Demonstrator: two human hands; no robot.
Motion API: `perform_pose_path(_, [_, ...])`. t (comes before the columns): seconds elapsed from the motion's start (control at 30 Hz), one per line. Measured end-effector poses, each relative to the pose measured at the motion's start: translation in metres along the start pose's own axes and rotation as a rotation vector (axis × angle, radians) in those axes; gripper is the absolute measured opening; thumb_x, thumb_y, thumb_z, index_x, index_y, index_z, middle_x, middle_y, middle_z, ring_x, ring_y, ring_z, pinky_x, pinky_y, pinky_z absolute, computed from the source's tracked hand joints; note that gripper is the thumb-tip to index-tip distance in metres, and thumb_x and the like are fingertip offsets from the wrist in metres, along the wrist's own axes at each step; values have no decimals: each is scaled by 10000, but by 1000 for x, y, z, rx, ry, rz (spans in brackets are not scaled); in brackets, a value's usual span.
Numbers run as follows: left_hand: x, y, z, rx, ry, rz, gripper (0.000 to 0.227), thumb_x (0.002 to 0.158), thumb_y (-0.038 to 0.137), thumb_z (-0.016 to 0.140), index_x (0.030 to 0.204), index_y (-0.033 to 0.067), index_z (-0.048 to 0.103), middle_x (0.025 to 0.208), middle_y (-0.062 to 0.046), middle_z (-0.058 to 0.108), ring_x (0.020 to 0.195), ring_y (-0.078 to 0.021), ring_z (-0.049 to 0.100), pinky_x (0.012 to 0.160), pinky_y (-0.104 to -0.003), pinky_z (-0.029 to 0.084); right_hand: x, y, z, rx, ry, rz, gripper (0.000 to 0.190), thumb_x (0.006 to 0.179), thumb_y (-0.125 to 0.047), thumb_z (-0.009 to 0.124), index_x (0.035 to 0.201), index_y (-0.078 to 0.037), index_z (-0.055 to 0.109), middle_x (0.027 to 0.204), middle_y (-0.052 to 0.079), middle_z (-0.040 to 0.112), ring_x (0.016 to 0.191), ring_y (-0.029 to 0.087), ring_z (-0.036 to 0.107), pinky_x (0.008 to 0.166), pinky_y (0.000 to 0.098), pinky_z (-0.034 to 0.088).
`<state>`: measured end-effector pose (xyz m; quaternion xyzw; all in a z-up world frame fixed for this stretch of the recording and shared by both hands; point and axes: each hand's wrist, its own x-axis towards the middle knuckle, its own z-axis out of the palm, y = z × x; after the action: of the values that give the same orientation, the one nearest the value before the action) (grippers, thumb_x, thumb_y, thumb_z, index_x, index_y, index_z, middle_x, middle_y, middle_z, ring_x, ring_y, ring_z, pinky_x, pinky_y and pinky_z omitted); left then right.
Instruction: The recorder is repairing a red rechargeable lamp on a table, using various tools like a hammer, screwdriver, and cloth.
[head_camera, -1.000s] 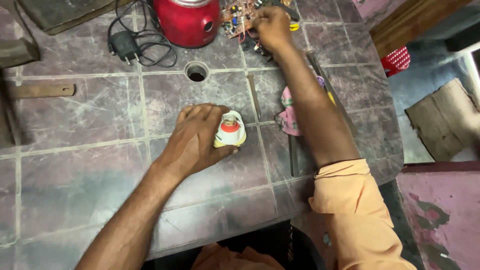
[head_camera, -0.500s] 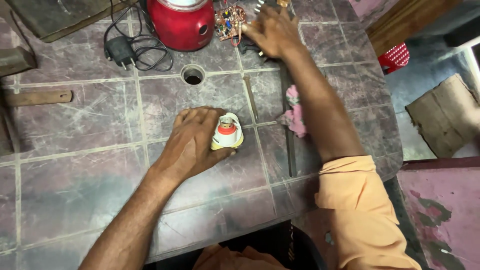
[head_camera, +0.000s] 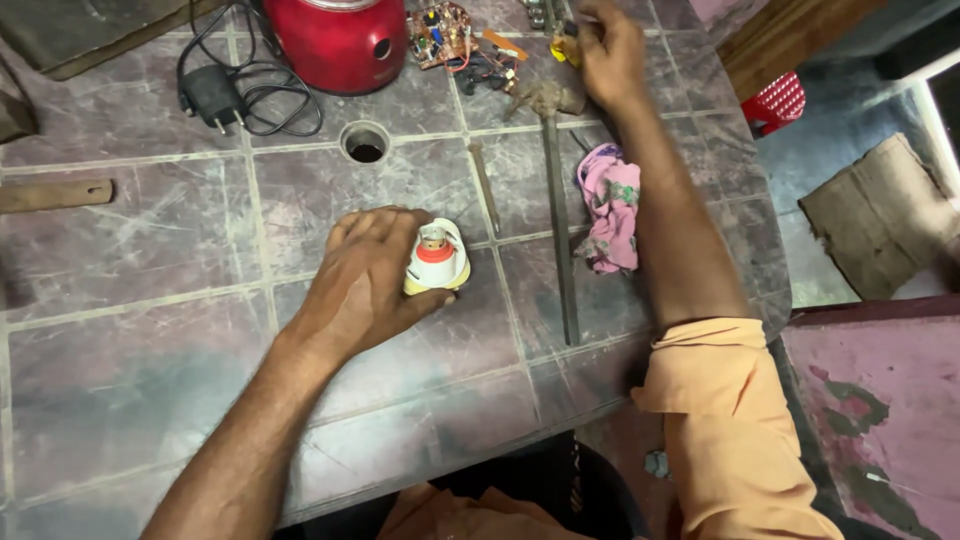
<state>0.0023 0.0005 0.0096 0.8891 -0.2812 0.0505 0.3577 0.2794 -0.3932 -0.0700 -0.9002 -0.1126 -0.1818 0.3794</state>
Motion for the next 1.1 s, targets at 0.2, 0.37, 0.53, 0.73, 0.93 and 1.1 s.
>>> perform_pose_path(0.2, [0,1,-1,0,11,13,776,646,304,924,1270,-5,583,1182,-213,653,1171,-393,580,1039,-546,361,-5,-17,11,-111,67,-191,300,924,-114,740,1215,-41,727,1136,166,711,1021,276,698,890,403,558])
perform_pose_path(0.37, [1,3,-2,-16,22,26,775,649,304,922,1276,0,584,1184,-212,656,1171,-395,582,1028,-531,372,3,3,24,-495,98,-513,184,916,-251,830,1030,-107,825,1136,211,734,1001,346,690,861,446,549])
perform_pose_path(0.53, [1,2,-1,-8,12,7,768,646,309,927,1265,6,587,1175,-211,657,1168,-391,586,1034,-533,370,-1,-4,18,-96,256,208,188,871,-227,766,816,-48,774,753,76,768,682,197,758,669,350,569])
perform_pose_path(0.73, [-1,1,0,-6,25,19,776,664,302,918,1286,-8,572,1197,-226,650,1180,-400,581,1039,-544,364,-4,7,24,-100,373,39,72,790,-132,785,791,-60,787,785,81,792,713,191,765,683,329,590])
perform_pose_path(0.93, [-2,-2,5,-2,8,13,782,672,314,917,1290,-9,563,1205,-229,644,1184,-406,577,1046,-549,356,-8,17,25,-164,326,-89,141,762,-116,907,851,-72,807,853,83,787,813,209,742,753,370,568])
perform_pose_path(1.1, [-2,-1,4,-7,30,21,769,666,307,918,1277,0,567,1205,-224,649,1196,-407,578,1049,-541,357,-12,-7,20,37,332,-48,68,821,-64,794,877,-40,764,839,63,778,741,144,738,701,299,586])
